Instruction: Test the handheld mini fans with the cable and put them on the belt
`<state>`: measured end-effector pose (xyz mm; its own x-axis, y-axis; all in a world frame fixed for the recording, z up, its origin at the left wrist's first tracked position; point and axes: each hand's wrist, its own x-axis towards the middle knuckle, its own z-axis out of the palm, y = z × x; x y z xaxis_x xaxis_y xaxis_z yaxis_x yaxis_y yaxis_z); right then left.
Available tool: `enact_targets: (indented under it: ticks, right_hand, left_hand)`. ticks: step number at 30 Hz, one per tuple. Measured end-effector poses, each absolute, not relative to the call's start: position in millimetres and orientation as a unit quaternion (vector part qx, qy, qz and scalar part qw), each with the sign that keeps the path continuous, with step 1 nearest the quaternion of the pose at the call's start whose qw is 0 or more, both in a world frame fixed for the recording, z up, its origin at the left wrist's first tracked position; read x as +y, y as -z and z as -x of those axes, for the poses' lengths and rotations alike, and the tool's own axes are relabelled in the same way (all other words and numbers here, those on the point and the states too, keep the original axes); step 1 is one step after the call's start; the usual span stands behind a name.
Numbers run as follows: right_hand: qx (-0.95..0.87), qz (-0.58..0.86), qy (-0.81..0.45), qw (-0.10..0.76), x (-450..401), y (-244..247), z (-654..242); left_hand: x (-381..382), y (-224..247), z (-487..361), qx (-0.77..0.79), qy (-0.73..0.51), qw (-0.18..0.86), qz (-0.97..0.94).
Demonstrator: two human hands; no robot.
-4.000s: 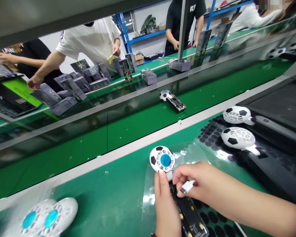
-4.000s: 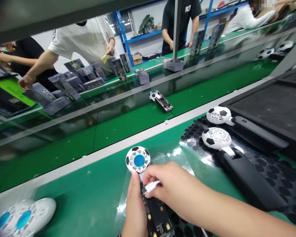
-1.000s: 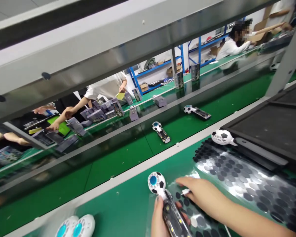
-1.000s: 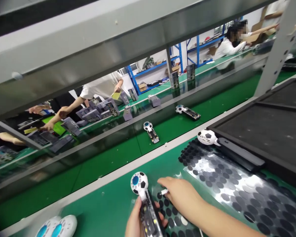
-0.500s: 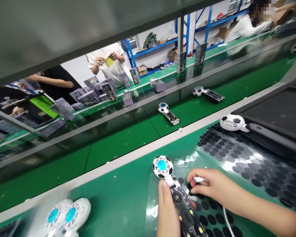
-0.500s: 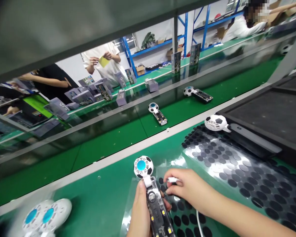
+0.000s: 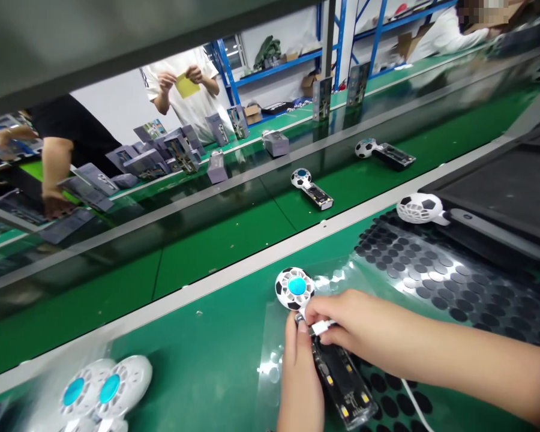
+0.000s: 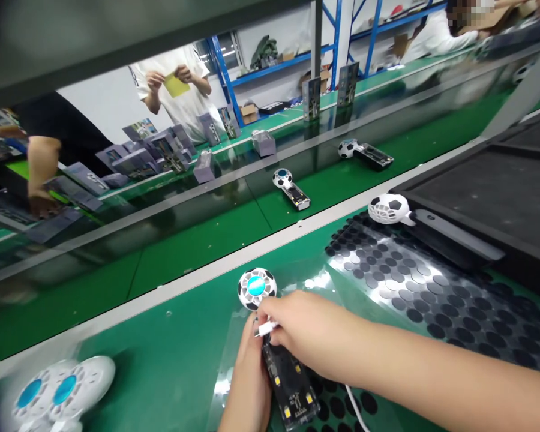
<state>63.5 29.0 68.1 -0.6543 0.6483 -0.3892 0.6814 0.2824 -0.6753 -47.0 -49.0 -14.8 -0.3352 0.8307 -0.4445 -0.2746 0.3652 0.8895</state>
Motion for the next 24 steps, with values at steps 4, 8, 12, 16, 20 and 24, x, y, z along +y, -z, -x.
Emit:
enact_targets:
  ticks: [4,8,12,16,20,24]
  right_hand:
    - [0.818,-0.416,0.397,0.034,28.5,-68.2,-60.2]
    - [0.822,-0.42,0.382,0.045,28.3,-65.4,-58.8]
    - [0.829,-0.414,0.37,0.059,27.9,-65.6,-57.5]
    - [0.834,-0.409,0.364,0.066,25.6,-67.1,-55.5]
    - [0.832,-0.409,0.366,0.08,25.6,-68.4,-53.0]
    - [0.826,-0.423,0.363,0.089,27.2,-68.3,-51.3]
  left_hand:
    - [-47.4,14.7,47.0,0.622,-0.527,0.532,-0.228]
    - [-46.2,16.7,47.1,0.616,-0.53,0.534,-0.233]
    - [-46.1,16.6,47.7,0.605,-0.528,0.54,-0.253]
    - [-50.7,16.0,49.7,0.599,-0.525,0.546,-0.259]
    - [-50.5,21.6,50.2,0.601,-0.523,0.547,-0.256]
    - [-45.7,28.2,48.2,0.606,-0.52,0.548,-0.25]
